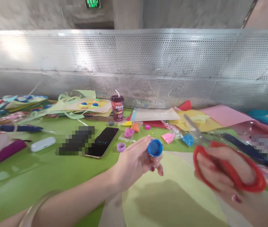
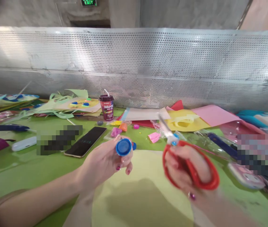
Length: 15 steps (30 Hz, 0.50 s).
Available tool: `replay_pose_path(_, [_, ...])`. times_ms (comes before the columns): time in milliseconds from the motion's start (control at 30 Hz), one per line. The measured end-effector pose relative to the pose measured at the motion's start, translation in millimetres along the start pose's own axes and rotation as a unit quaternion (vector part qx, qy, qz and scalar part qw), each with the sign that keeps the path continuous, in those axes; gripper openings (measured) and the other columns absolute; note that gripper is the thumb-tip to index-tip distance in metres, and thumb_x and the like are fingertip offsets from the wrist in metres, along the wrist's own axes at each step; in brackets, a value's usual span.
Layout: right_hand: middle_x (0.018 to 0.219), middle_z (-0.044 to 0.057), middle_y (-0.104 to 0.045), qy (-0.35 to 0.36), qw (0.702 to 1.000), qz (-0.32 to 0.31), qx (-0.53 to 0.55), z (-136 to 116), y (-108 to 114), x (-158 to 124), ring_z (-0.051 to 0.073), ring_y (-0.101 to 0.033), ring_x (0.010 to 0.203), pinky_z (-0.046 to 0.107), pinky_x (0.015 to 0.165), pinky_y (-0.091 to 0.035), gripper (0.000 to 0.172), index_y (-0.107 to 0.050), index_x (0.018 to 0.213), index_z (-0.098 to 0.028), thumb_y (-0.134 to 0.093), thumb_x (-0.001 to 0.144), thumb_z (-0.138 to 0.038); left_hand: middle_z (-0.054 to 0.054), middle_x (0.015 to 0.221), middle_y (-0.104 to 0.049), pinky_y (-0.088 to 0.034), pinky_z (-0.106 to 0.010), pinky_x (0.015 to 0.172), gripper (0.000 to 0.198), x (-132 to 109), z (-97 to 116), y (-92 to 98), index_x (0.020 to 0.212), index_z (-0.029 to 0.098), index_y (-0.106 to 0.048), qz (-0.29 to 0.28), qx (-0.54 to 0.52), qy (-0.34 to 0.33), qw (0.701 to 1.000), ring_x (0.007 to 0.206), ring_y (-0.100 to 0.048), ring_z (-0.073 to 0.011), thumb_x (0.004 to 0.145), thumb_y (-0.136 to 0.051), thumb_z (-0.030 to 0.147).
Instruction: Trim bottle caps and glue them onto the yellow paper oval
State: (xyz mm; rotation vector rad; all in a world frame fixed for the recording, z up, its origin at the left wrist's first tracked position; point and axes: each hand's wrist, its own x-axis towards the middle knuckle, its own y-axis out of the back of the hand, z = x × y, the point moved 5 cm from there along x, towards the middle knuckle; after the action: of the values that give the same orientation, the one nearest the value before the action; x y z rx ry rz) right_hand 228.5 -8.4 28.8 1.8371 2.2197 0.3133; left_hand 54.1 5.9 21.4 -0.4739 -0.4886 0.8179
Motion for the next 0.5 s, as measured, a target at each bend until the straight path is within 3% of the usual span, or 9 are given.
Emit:
replay_pose_path(67, [0.031,-0.008,-0.026,-0.009,0.999,0.008,0.042,-3,10,5,0.006,-0.021,0.025,0.02,0.031,-0.022,0.043,-0.036,0.049,-0.022,-0.031,0.082,-0.05,-0.001,0.062,-0.046,-0.042,-0.029,0.06,0.029,0,-4,1.4,0.071,0.015,-0.047,-0.004,0.005,0.015,1.0,0.054,-0.046,-0.0107,0.09,-0.033,0.032])
replay_pose_path(167, [0.039,-0.005,-0.038,0.024,0.991,-0.018,-0.131,-3,11,10,0.009,-0.037,0.035,0.022,0.038,-0.031,0.037,-0.04,0.054,-0.021,-0.041,0.079,-0.048,-0.001,0.062,-0.044,-0.042,-0.028,0.06,0.028,0,-3,5.5,0.07,0.016,-0.046,0.022,-0.005,0.005,1.0,0.053,-0.043,-0.0103,0.089,-0.032,0.029])
replay_pose_path(300, [0.051,-0.003,-0.045,0.13,0.897,0.036,-0.422,-1,-1,8,0.012,-0.042,0.047,0.024,0.045,-0.031,0.027,-0.038,0.057,-0.022,-0.045,0.077,-0.038,0.0,0.061,-0.042,-0.043,-0.027,0.06,0.027,3,-1,9.6,0.068,0.016,-0.046,0.052,-0.018,0.006,0.998,0.052,-0.039,-0.0096,0.088,-0.034,0.03])
replay_pose_path(500, [0.047,-0.003,-0.047,0.241,0.81,0.083,-0.528,-4,-15,-1,0.011,-0.038,0.038,0.024,0.041,-0.023,0.013,-0.046,0.059,-0.022,-0.045,0.072,-0.024,0.0,0.06,-0.042,-0.042,-0.026,0.058,0.028,3,-6,6.8,0.07,0.016,-0.047,0.051,-0.018,0.018,0.998,0.052,-0.039,-0.01,0.088,-0.033,0.031])
